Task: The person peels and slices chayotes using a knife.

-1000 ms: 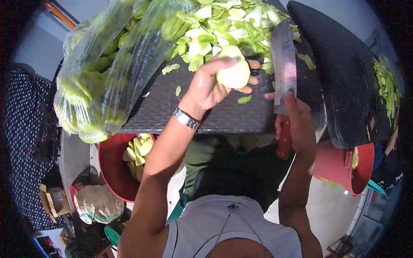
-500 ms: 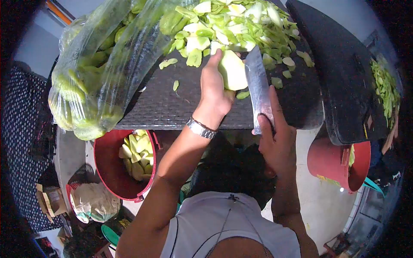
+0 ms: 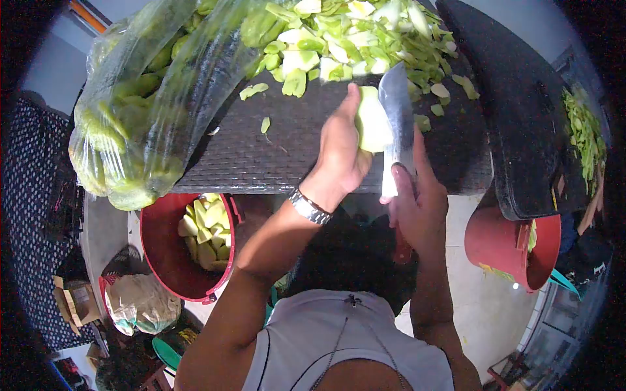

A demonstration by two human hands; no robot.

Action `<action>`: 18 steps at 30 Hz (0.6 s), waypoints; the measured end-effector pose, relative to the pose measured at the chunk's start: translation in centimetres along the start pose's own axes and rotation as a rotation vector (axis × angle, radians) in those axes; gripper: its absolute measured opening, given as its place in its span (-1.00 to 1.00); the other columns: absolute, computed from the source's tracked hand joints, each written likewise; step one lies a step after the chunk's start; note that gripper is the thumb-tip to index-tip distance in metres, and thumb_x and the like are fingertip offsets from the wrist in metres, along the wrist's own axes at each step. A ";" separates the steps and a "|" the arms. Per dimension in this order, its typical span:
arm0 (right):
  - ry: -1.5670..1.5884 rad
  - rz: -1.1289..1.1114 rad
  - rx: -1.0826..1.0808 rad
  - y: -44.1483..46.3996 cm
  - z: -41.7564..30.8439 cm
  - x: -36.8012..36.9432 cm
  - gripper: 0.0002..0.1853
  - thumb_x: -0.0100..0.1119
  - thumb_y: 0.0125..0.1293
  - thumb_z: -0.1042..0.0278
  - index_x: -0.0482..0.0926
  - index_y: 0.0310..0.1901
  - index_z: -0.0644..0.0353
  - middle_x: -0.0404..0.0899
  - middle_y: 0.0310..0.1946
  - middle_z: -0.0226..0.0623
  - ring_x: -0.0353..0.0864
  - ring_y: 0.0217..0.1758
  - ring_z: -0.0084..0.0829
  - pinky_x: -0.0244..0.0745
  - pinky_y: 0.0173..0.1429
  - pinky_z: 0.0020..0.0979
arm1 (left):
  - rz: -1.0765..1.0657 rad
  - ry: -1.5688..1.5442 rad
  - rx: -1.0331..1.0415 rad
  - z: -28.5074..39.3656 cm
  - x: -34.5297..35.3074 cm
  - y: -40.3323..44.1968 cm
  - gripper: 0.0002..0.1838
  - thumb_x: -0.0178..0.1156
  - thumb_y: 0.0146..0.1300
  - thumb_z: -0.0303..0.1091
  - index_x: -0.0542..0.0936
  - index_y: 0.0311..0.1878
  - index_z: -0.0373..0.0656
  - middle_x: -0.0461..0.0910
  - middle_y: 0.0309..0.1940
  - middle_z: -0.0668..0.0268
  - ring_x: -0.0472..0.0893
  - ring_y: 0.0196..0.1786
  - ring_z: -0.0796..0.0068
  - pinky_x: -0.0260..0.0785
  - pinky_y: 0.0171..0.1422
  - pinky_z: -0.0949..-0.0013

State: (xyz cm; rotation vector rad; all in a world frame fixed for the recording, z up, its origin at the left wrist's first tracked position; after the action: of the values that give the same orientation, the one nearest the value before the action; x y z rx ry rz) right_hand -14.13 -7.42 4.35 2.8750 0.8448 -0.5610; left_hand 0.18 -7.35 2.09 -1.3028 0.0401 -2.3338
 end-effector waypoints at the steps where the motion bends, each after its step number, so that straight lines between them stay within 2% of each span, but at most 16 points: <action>1: 0.008 0.002 0.012 0.1 0.0 -0.1 -0.35 0.01 0.54 0.34 0.10 0.60 0.06 0.72 -0.31 0.12 0.80 -0.39 -0.10 0.66 -0.31 -0.14 | -0.010 0.008 -0.024 -0.5 0.2 -0.2 -0.50 -0.22 0.65 0.06 0.51 0.14 -0.17 0.66 -0.03 0.21 0.68 0.02 0.26 0.47 0.26 0.13; 2: 0.016 0.003 0.024 0.2 0.0 -0.1 -0.35 0.01 0.54 0.34 0.09 0.60 0.06 0.72 -0.32 0.11 0.80 -0.39 -0.11 0.66 -0.31 -0.14 | 0.030 -0.003 -0.035 -1.3 -0.1 -0.1 -0.49 -0.22 0.64 0.11 0.51 0.12 -0.15 0.66 -0.08 0.24 0.68 -0.07 0.28 0.55 0.08 0.16; 3: 0.025 0.004 0.036 0.3 0.0 0.0 -0.35 0.00 0.54 0.34 0.08 0.60 0.06 0.72 -0.33 0.11 0.80 -0.39 -0.11 0.66 -0.32 -0.14 | -0.002 -0.002 -0.066 -2.0 -0.3 -0.3 -0.48 -0.22 0.63 0.12 0.51 0.12 -0.14 0.65 -0.11 0.24 0.68 -0.11 0.29 0.55 -0.01 0.17; 5: 0.088 0.020 0.022 0.6 0.1 0.1 -0.36 -0.03 0.56 0.40 0.09 0.61 0.03 0.65 -0.39 -0.20 0.53 -0.57 -0.49 0.45 -0.52 -0.40 | -0.066 0.002 -0.126 -3.4 -0.6 -0.9 -0.48 -0.20 0.62 0.15 0.51 0.11 -0.12 0.64 -0.15 0.26 0.66 -0.19 0.30 0.56 -0.17 0.19; 6: 0.120 0.028 0.016 0.7 0.2 0.1 -0.37 -0.04 0.57 0.43 0.10 0.62 0.02 0.61 -0.43 -0.35 0.40 -0.66 -0.68 0.34 -0.62 -0.53 | -0.029 -0.009 -0.120 -3.7 -0.8 -0.8 -0.48 -0.20 0.62 0.17 0.51 0.11 -0.09 0.62 -0.21 0.27 0.64 -0.28 0.32 0.51 -0.35 0.22; 9: 0.136 -0.001 0.107 0.5 0.2 0.4 -0.36 -0.05 0.57 0.43 0.09 0.62 0.03 0.60 -0.43 -0.35 0.42 -0.66 -0.68 0.36 -0.61 -0.52 | -0.070 0.055 -0.120 -3.7 -1.5 -0.6 -0.47 -0.20 0.62 0.16 0.51 0.10 -0.12 0.63 -0.19 0.24 0.65 -0.24 0.30 0.54 -0.24 0.18; 12: 0.117 -0.026 0.077 -0.1 0.1 0.9 -0.36 -0.05 0.57 0.43 0.09 0.62 0.04 0.61 -0.39 -0.33 0.45 -0.66 -0.66 0.41 -0.59 -0.52 | 0.130 0.082 -0.017 -2.7 -1.6 -0.1 -0.47 -0.20 0.63 0.14 0.51 0.08 -0.16 0.64 -0.17 0.21 0.66 -0.20 0.27 0.56 -0.09 0.12; 13: 0.117 -0.040 0.075 -0.4 0.1 1.0 -0.36 -0.06 0.56 0.43 0.08 0.62 0.05 0.61 -0.37 -0.33 0.46 -0.65 -0.66 0.42 -0.58 -0.52 | 0.148 0.038 0.016 -1.9 -1.3 0.0 -0.48 -0.16 0.63 0.11 0.51 0.08 -0.20 0.64 -0.15 0.18 0.68 -0.15 0.25 0.55 0.05 0.10; 15: 0.135 -0.088 0.098 -1.2 0.2 1.2 -0.36 -0.06 0.56 0.42 0.08 0.62 0.07 0.61 -0.34 -0.32 0.48 -0.65 -0.65 0.45 -0.56 -0.52 | 0.083 0.020 0.010 -1.1 -1.0 0.2 -0.51 -0.12 0.62 0.08 0.52 0.09 -0.20 0.64 -0.15 0.19 0.68 -0.12 0.25 0.55 0.07 0.12; 18: 0.171 -0.059 0.050 -1.0 -0.1 1.2 -0.37 -0.05 0.55 0.41 0.10 0.61 0.11 0.60 -0.34 -0.32 0.48 -0.65 -0.64 0.49 -0.53 -0.52 | 0.134 0.066 0.038 -1.0 -1.4 0.3 -0.51 -0.11 0.62 0.07 0.53 0.09 -0.20 0.65 -0.13 0.20 0.68 -0.12 0.26 0.55 0.09 0.13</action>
State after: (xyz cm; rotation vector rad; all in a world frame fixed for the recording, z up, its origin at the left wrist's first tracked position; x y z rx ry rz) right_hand -13.68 -5.95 3.96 2.9854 0.9550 -0.3494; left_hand 0.07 -7.22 0.37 -1.1676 0.1000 -2.2524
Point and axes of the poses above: each hand's wrist, its own y-axis towards the middle knuckle, its own x-axis out of the palm, z = x × y, the point moved 7 cm from there along y, towards the middle knuckle
